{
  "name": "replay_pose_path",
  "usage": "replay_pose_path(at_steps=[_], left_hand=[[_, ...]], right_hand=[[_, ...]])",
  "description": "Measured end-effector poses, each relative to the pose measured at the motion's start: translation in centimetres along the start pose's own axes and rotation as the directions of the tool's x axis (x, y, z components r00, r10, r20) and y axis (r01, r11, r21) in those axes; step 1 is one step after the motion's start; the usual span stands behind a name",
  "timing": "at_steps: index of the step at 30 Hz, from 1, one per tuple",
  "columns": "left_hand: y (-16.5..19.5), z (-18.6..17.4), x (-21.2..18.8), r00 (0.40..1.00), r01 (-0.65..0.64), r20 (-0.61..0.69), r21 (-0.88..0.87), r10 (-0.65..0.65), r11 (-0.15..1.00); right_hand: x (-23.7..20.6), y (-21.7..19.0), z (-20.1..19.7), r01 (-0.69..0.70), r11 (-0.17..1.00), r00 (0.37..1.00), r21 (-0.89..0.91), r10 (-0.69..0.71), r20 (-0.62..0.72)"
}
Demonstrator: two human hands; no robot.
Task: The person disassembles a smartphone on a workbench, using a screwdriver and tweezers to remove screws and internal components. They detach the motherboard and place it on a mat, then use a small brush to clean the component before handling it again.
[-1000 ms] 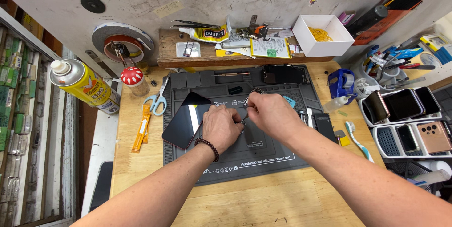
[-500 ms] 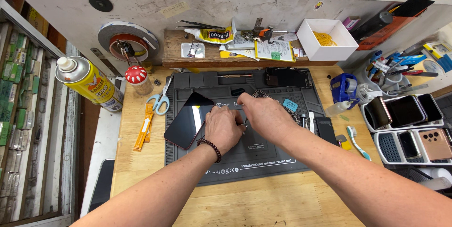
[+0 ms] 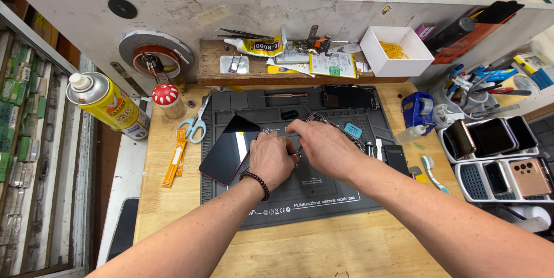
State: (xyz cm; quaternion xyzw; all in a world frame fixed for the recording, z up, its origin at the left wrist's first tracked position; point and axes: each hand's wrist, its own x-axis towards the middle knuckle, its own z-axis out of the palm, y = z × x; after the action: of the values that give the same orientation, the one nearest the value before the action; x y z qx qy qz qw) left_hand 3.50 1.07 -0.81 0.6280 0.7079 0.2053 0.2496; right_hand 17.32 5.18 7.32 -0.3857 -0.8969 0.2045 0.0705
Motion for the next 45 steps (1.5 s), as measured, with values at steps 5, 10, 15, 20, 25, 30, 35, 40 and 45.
replay_pose_path(at_steps=[5, 10, 15, 20, 25, 30, 35, 40, 45], left_hand=[[0.0, 0.1, 0.0, 1.000, -0.008, -0.008, -0.017, 0.008, 1.000], [-0.1, -0.1, -0.2, 1.000, -0.022, -0.022, -0.026, 0.022, 0.999], [0.2, -0.5, -0.1, 1.000, -0.015, 0.004, -0.040, 0.015, 0.999], [0.1, -0.3, 0.0, 1.000, -0.003, 0.009, -0.042, 0.003, 0.999], [0.1, -0.1, -0.1, 1.000, -0.012, 0.001, -0.040, 0.012, 0.999], [0.1, -0.3, 0.0, 1.000, -0.014, 0.004, -0.036, 0.015, 0.999], [0.2, -0.5, 0.0, 1.000, 0.002, 0.025, -0.017, -0.002, 1.000], [0.3, -0.3, 0.0, 1.000, 0.006, 0.018, -0.012, -0.006, 1.000], [0.1, -0.2, 0.0, 1.000, -0.005, -0.003, -0.012, 0.005, 1.000]], right_hand=[[-0.4, 0.5, 0.0, -0.015, 1.000, 1.000, 0.004, 0.014, 0.013], [0.2, 0.7, 0.2, -0.124, 0.989, 0.992, -0.081, 0.123, -0.011], [0.7, 0.6, 0.7, -0.190, 0.980, 0.976, -0.056, 0.182, -0.123], [0.6, 0.6, 1.4, -0.129, 0.989, 0.982, -0.077, 0.117, -0.148], [0.8, 0.4, 1.4, -0.104, 0.993, 0.989, -0.059, 0.098, -0.110], [0.4, 0.1, 1.1, -0.108, 0.994, 0.990, -0.003, 0.107, -0.094], [0.1, 0.0, 1.1, -0.122, 0.992, 0.989, 0.018, 0.123, -0.080], [-0.1, 0.4, 1.1, -0.077, 0.996, 0.991, 0.041, 0.082, -0.108], [-0.3, 0.7, 1.0, -0.015, 0.999, 0.992, 0.031, 0.019, -0.128]])
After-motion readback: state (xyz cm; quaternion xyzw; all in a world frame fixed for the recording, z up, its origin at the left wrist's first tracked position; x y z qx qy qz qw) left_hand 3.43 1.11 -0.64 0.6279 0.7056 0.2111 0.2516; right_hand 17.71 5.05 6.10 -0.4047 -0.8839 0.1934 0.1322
